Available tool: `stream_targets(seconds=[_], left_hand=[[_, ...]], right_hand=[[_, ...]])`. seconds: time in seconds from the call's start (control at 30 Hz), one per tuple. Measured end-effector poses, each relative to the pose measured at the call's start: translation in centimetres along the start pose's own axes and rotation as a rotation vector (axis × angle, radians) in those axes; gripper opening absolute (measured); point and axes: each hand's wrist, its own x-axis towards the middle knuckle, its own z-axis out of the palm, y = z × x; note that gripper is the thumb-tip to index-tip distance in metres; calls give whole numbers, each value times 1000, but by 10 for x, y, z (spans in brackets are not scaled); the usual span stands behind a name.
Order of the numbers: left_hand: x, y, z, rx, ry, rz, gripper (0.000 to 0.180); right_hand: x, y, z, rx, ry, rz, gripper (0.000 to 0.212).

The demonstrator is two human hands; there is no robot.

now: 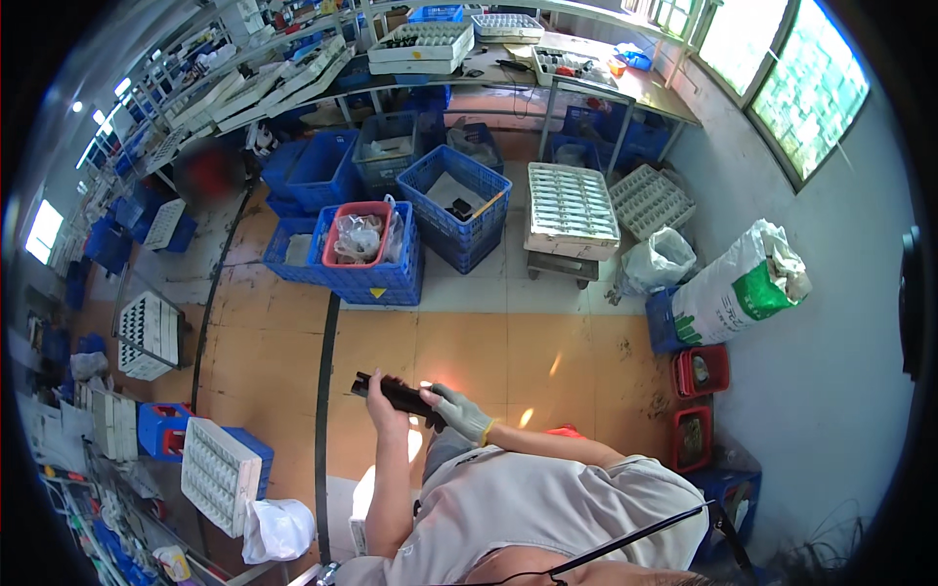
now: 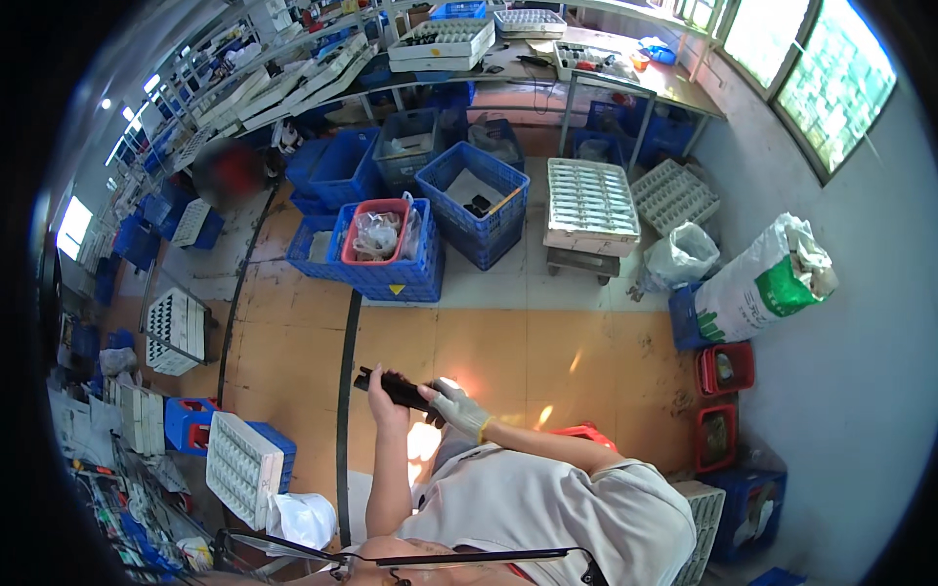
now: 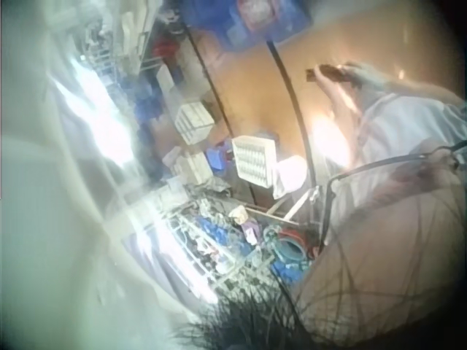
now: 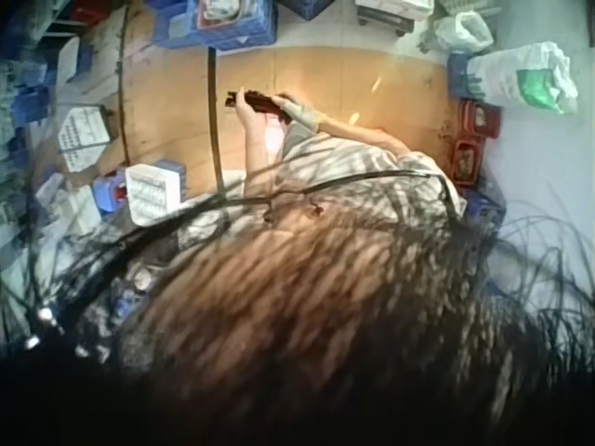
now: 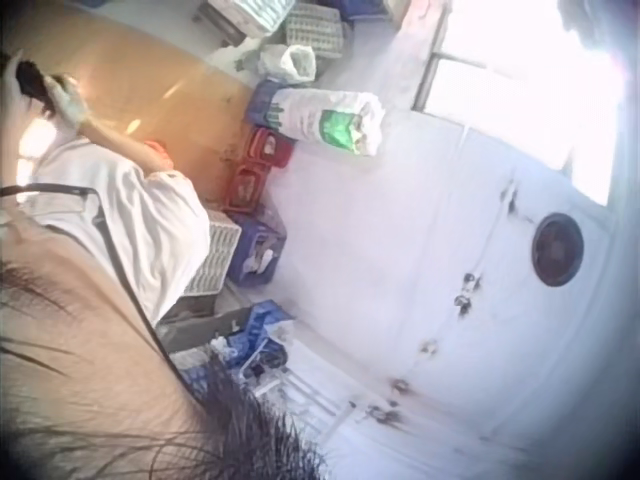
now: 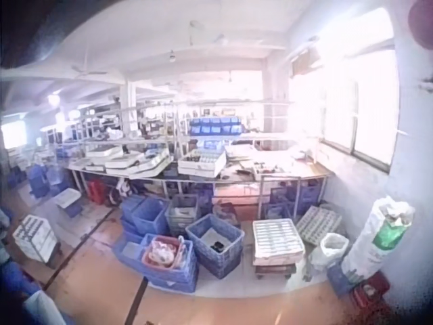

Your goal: Assembling small metal components using pliers at an industrial workbench.

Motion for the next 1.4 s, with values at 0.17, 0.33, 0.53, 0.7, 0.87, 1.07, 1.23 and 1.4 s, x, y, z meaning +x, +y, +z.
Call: stream_targets(seconds=[0.17,0.33,0.53,0.7,0.87,1.07,1.23,1.4], left_hand=[[99,-3,52,137,42,-77,27],[193,9,99,239,55,-115,28],[309,4,181,372,-135,-251,28],[388,-9,189,563,-219,-186,28],[424,-28,-31,434,311,-117,18],[520,-104,-83,246,321,-31,20],[533,-157,-31,239,514,-129,21],[447,-141,-26,187,873,-56,22]], right_hand=[[121,-26,-32,-257,-172,106,58],[227,-78,-58,-574,-392,107,54],[341,-86,-105,-508,-147,-63,49],[455,-99,-194,-13,112,273,28],[658,-121,-326,-64,571,110,37],[988,-21,-496,-655,903,129,60],[1126,78,-592,161,819,360,33],[1170,131,-502,7,567,445,26]])
